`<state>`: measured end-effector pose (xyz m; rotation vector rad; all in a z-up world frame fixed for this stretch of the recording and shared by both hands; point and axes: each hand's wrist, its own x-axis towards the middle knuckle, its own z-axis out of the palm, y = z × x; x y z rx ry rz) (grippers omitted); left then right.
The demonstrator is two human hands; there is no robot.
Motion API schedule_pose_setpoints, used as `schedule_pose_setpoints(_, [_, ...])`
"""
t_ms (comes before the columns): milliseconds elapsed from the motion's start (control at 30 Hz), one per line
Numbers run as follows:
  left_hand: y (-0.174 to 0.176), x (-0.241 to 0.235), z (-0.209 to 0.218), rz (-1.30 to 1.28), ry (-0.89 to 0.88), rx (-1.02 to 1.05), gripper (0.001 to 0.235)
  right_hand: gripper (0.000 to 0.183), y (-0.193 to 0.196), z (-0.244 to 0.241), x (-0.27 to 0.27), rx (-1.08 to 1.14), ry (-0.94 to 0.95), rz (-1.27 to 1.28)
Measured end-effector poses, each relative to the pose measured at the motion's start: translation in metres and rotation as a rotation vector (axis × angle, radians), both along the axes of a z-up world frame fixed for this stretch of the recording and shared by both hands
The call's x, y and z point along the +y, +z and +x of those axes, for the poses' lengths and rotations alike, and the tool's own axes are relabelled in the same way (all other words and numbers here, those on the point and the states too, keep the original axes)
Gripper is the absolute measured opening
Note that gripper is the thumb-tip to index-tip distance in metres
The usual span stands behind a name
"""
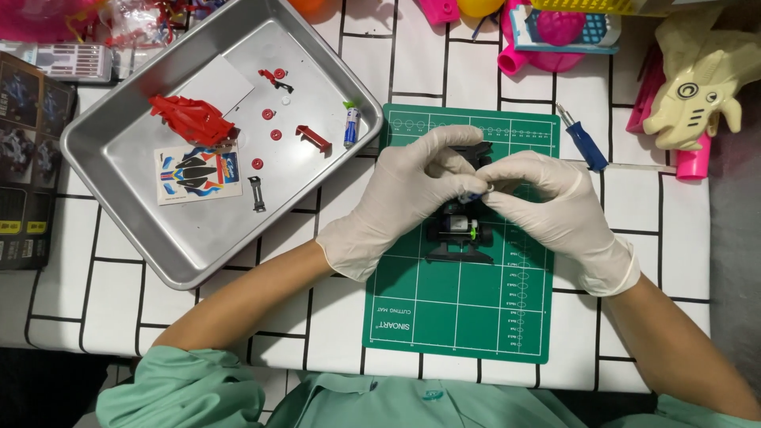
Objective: Assembling a toy racing car by installing batteries into the chassis and attaching the outer body shell.
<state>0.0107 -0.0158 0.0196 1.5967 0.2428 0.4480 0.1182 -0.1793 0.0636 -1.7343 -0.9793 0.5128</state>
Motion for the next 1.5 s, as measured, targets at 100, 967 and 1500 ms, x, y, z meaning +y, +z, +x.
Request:
schedule_pose_setpoints(100, [0.015, 0.011, 0.001, 0.183, 0.115, 0.014, 0.039, 0.023, 0.002, 0.006, -0.004, -0.02, -0.013, -0.025])
schedule_pose_setpoints(967, [-0.029, 0.025, -0.018, 0.763, -0.074, 0.06, 0.075, 0.01, -0.017, -0.011, -0.006, -0.902, 0.131, 0.068])
schedule_pose_setpoints(1500, [-0.033, 0.023, -0.017, 0.793, -0.06, 0.046, 0.076, 0.011, -0.01, -0.01, -0.005, -0.819, 0.23, -0.023])
